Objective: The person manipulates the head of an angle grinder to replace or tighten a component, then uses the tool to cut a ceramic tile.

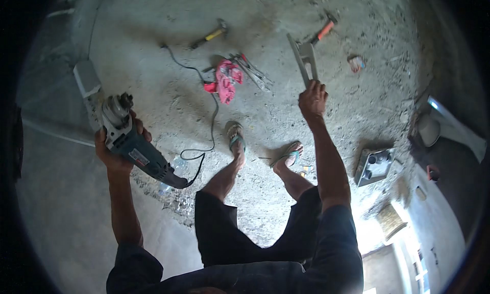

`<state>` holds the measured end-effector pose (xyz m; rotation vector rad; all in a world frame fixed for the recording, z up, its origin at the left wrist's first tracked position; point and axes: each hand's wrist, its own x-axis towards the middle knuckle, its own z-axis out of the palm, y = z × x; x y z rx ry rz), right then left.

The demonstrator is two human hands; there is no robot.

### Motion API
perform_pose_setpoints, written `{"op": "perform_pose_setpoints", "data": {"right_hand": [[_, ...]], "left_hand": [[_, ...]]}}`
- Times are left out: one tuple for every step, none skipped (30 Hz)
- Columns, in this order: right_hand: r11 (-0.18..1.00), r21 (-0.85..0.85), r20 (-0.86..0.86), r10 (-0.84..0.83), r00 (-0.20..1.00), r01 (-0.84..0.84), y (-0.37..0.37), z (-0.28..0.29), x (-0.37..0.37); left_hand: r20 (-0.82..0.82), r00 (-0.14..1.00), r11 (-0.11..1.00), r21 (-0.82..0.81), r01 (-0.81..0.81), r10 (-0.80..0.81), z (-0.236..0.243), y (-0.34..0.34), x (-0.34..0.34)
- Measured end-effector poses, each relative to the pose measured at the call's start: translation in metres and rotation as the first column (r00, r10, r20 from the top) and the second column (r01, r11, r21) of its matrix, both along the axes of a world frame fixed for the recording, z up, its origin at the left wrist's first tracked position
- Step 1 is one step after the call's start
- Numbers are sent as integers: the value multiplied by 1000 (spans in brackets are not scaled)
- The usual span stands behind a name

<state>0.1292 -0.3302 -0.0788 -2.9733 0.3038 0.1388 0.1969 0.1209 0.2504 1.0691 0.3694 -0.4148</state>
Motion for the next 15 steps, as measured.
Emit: {"op": "perform_pose_setpoints", "data": {"right_hand": [[991, -124, 67, 49, 997, -40, 4, -33, -11], [988, -148, 23, 45, 999, -41, 15, -54, -21], [988, -150, 76, 57, 995, -45, 22, -76, -28], [988, -147, 97, 55, 994, -40, 25, -103, -49], [989, -141, 130, 58, 990, -40, 28, -128, -65], [997, -70, 119, 44, 992, -36, 30, -151, -83], [1000, 1, 105, 29, 994, -29, 33, -173, -102], [995, 38, 125, 86, 989, -91, 39, -179, -109], [991, 97, 196, 67, 978, -88, 46, -185, -112], [972, 235, 184, -44, 982, -1, 54, -179, -111], [926, 371, 176, -146, 974, 72, 60, -168, -100], [924, 364, 263, -222, 939, 117, 58, -153, -92], [925, 358, 281, -235, 931, 125, 57, -141, -82], [680, 694, 163, -467, 869, 236, 57, -130, -75], [312, 910, -24, -616, 787, 272, 54, -124, -72]], "left_hand": [[-8, 987, 983, -89, 159, -160, -25, -14, 7], [-18, 974, 969, -108, 224, -227, -52, -28, 12], [-29, 955, 948, -129, 289, -295, -80, -45, 16], [-28, 946, 933, -173, 314, -324, -111, -72, 20], [-78, 968, 960, -167, 224, -239, -135, -102, 22], [-115, 951, 947, -181, 264, -287, -166, -124, 26], [-154, 930, 932, -197, 303, -335, -200, -142, 30], [-145, 909, 907, -231, 353, -390, -232, -155, 31], [-132, 886, 877, -264, 401, -445, -262, -167, 34], [-138, 874, 851, -339, 401, -466, -285, -182, 33], [-162, 847, 834, -340, 434, -507, -309, -185, 36], [-181, 863, 850, -353, 391, -472, -333, -194, 34], [-196, 878, 863, -365, 349, -438, -355, -205, 30], [-209, 870, 842, -427, 329, -446, -375, -214, 24], [-217, 864, 818, -487, 307, -454, -391, -225, 18]]}}
